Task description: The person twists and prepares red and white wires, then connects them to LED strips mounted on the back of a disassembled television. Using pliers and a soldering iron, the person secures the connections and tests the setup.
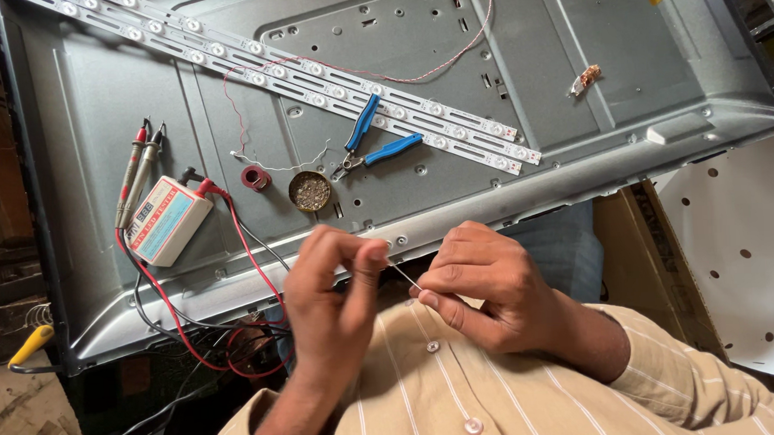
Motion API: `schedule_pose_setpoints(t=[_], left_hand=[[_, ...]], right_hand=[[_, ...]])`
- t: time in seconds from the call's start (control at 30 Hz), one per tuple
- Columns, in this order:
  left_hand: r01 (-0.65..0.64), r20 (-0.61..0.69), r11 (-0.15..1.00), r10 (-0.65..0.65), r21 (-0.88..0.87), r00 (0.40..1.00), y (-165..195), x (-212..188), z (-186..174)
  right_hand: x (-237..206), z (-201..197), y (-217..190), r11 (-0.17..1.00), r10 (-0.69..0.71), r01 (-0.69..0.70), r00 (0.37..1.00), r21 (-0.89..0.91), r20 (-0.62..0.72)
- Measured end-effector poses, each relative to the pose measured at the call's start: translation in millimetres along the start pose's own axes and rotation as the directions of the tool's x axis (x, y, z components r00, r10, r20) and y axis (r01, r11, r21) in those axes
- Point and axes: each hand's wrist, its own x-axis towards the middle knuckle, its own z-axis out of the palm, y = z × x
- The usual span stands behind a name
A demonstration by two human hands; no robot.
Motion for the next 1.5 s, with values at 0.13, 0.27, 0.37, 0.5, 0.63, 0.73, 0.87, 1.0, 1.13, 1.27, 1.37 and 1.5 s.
schedule_pose_setpoints(t=[0.13,0.27,0.37,0.5,0.63,0.73,0.87,1.0,1.13,1.27,1.37,1.5], left_hand=[[0.04,-0.071,0.999,-0.041,-0.017,0.997,-4,4,-13],[0.082,-0.094,0.994,-0.089,-0.077,0.992,-5,6,-18],[0.064,-0.104,0.997,-0.069,-0.051,0.992,-6,8,-18],[0.067,-0.121,0.998,-0.069,-0.02,0.99,-8,11,-17],[0.07,-0.103,0.998,-0.069,0.004,0.992,-16,15,-15],[0.133,-0.084,0.99,-0.137,-0.045,0.987,-28,22,-18],[0.208,-0.162,0.967,-0.231,-0.149,0.959,-46,27,-37],[0.161,-0.306,0.987,-0.157,-0.011,0.939,-52,16,-73],[0.143,-0.475,0.931,0.036,0.335,0.879,-48,-6,-122],[0.215,-0.591,0.8,0.204,0.56,0.78,-44,-40,-192],[0.448,-0.653,0.631,0.126,0.634,0.747,-54,-72,-243],[0.562,-0.593,0.34,-0.015,0.754,0.805,-89,-103,-291]], right_hand=[[-1,-3,-1,0.999,-0.006,0.007,1.0,0.04,-0.021],[-4,-6,2,1.0,-0.003,0.004,0.998,0.029,-0.056],[-7,-8,6,1.0,0.009,-0.009,0.997,0.014,-0.071],[-10,-12,9,0.998,0.041,-0.044,0.996,-0.035,-0.084],[-10,-17,18,0.987,0.091,-0.103,0.99,-0.122,-0.106],[-6,-26,34,0.95,0.019,-0.05,0.994,-0.308,-0.105],[3,-29,54,0.853,0.073,-0.081,0.997,-0.516,-0.035],[11,-26,75,0.786,0.222,-0.126,0.971,-0.605,0.086],[-3,-14,104,0.666,0.366,-0.189,0.926,-0.722,0.095],[-30,-18,138,0.713,0.389,-0.277,0.92,-0.645,0.035],[-40,-28,147,0.757,0.4,-0.34,0.917,-0.558,-0.016],[-30,-27,137,0.8,0.347,-0.35,0.932,-0.487,-0.101]])
